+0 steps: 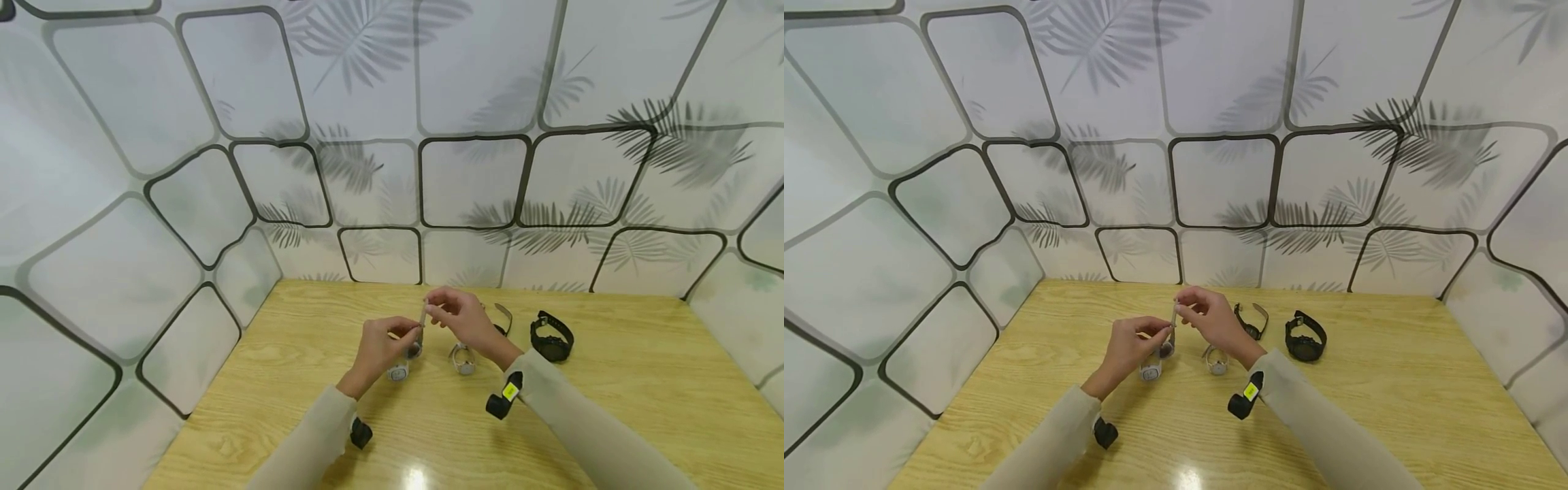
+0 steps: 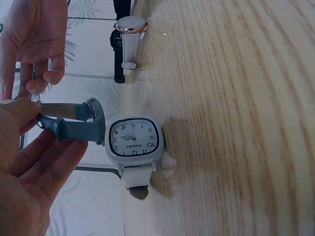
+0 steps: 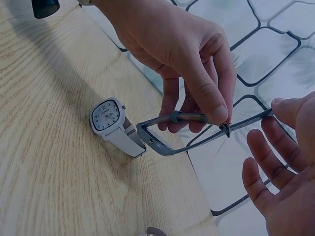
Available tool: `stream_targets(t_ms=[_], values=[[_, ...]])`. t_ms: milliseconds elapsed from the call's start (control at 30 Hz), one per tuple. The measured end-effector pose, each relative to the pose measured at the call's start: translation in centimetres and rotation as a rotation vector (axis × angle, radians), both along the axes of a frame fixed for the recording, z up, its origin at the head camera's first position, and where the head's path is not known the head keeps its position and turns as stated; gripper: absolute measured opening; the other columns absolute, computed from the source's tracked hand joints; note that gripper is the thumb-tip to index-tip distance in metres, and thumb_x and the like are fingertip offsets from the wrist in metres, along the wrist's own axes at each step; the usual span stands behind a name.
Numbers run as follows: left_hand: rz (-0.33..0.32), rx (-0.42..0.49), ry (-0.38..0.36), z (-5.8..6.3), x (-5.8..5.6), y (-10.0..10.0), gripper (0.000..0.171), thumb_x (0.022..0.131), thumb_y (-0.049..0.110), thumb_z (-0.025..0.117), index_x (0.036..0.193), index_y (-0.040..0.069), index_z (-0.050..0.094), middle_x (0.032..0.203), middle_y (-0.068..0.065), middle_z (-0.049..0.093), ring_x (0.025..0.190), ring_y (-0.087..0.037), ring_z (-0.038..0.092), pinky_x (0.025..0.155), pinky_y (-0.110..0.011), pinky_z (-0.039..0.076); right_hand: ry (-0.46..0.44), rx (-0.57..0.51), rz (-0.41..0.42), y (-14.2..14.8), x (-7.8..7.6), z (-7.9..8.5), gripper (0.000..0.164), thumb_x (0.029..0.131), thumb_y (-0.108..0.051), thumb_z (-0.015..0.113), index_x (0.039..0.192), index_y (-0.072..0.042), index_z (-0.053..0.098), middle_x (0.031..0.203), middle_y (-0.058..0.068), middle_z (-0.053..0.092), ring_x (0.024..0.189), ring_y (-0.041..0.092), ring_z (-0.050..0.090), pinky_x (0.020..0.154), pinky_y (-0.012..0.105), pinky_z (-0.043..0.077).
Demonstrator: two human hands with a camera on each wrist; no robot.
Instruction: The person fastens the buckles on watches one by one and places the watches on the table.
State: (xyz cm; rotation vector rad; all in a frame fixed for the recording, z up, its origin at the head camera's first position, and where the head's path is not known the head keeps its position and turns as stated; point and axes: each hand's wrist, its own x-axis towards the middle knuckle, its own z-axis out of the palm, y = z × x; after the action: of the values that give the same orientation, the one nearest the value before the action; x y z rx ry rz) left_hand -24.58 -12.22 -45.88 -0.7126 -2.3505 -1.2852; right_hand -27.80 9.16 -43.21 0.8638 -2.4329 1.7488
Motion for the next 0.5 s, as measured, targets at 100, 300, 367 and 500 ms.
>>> stream_targets(t_ms=[100,300,367,500], values=[[-0.003,-0.011,0.023,-0.04,-0.03,0.07,0.006,0.094,0.009,0.077,0.096,0.007,0.082,0.088,-0.002,0.079,0.074,-0.010,0.074,0.067,-0.021,0.060,0.001,-0.011,-0.011,0.11,-0.05,-0.06,0.019,0.103,-0.026,0.066,0.119,-0.016,0.070,0.104,0.010,0.072,0.083,0.027,0.069,0.070,0.037,0.060],[-0.024,0.001,0.098,-0.22,-0.05,0.14,0.007,0.093,0.006,0.077,0.098,0.005,0.082,0.085,-0.005,0.079,0.070,-0.010,0.074,0.064,-0.019,0.059,-0.008,-0.037,-0.035,0.19,-0.11,-0.22,0.019,0.103,-0.022,0.066,0.118,-0.012,0.070,0.105,0.018,0.072,0.079,0.019,0.069,0.069,0.036,0.059],[-0.024,0.005,0.110,-0.28,-0.04,0.14,0.007,0.092,0.005,0.077,0.098,0.005,0.082,0.084,-0.006,0.078,0.069,-0.010,0.074,0.063,-0.021,0.059,-0.006,-0.036,-0.041,0.16,-0.09,-0.26,0.019,0.103,-0.019,0.066,0.119,-0.008,0.069,0.105,0.020,0.072,0.078,0.016,0.068,0.068,0.031,0.058],[-0.026,0.006,0.122,-0.38,0.01,0.15,0.007,0.092,0.004,0.077,0.098,0.004,0.082,0.083,-0.006,0.078,0.068,-0.011,0.074,0.062,-0.022,0.060,-0.011,-0.027,-0.050,0.04,-0.05,-0.28,0.019,0.104,-0.012,0.064,0.121,-0.003,0.067,0.106,0.023,0.071,0.077,0.015,0.067,0.067,0.029,0.057]])
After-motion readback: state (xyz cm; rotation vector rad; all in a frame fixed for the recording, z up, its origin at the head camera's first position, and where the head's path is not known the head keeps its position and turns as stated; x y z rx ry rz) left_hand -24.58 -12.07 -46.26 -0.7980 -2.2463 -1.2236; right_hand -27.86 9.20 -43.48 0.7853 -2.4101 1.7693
